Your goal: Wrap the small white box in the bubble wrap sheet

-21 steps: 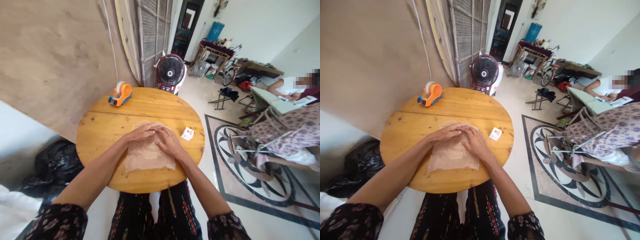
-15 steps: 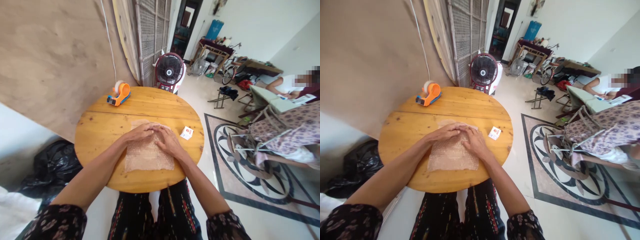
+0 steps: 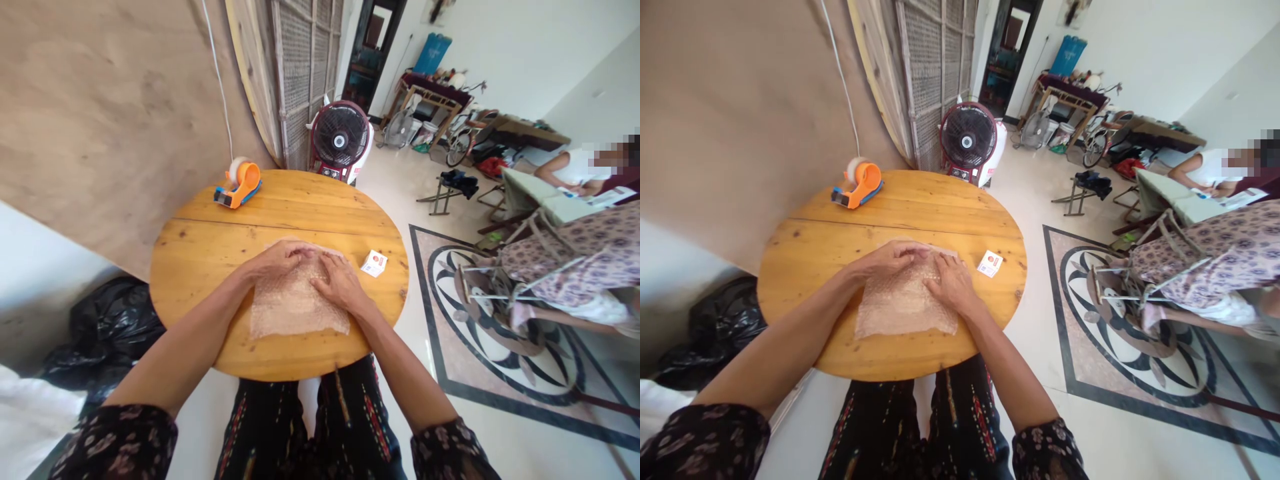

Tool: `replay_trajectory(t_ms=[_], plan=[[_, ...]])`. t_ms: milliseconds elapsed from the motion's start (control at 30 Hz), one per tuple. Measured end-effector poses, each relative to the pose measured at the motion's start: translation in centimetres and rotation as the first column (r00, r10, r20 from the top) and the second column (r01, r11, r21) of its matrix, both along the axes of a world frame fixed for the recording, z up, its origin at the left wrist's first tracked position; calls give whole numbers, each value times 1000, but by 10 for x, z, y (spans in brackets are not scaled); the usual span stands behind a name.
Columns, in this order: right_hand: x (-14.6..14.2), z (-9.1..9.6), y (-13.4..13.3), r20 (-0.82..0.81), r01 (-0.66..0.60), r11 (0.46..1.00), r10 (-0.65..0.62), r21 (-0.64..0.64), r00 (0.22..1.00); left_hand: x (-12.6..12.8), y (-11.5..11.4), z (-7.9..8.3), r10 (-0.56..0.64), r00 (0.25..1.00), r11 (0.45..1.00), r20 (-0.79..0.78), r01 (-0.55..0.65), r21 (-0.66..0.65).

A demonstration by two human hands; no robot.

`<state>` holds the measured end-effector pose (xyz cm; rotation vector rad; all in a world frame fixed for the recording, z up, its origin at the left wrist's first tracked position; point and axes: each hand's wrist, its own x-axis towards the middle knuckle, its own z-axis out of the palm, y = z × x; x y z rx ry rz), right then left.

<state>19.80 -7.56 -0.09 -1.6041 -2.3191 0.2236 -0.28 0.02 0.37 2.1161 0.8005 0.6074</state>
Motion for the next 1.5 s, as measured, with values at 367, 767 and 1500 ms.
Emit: replay_trajectory(t_ms=[367,767,1500], plan=[[-2,3,-1,45,23,1000,-22,-12,999,0,-2,1,27,998,994,54,-21,-106],[1,-4,4,17,40,999,-40,-7,999,5,-7,5,-56,998,996,0,56,-67],[12,-6,7,53,163,987,-164,10,985,2,-5,3,-52,996,999,-76,52,-11]])
